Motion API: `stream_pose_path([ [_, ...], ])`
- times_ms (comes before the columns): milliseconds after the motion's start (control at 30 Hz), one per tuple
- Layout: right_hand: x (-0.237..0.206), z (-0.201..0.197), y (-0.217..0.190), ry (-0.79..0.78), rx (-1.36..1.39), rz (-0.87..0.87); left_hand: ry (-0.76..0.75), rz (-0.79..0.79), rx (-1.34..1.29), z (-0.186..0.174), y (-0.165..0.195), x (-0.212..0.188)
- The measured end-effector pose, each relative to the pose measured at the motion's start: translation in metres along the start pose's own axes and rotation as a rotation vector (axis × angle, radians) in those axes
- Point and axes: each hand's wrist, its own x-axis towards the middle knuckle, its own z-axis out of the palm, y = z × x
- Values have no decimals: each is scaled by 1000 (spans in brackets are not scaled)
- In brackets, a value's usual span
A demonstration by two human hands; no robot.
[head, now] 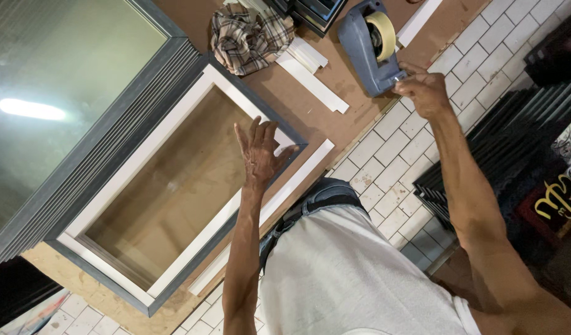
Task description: The person assembles a picture frame by placing white plastic strips along the inner edges of a gray frame, pressing them into place, and wiping the surface with a cloth. The person repeatedly adjusts and secures the strips around the frame perimeter.
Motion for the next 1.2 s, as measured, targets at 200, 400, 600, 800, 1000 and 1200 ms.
stream_pose_path([
  [200, -8, 1, 25, 153, -489, -308, 159, 39, -80, -13, 25, -3],
  [400, -25, 26, 24, 383, -975, -586, 178, 129, -157, -43, 56, -6],
  [600, -82, 65, -8, 277, -120, -192, 206, -132, -358, -39, 70, -5],
  [800, -80, 152, -23, -349, 570, 6, 192, -169, -586, -47, 68, 0],
  [1000, -76, 218, -28, -578, 287, -54, 316, -212, -388, -82, 55, 2],
  [1200, -75, 239, -33, -655, -151, -156, 378, -139, -144, -109, 45, -3],
])
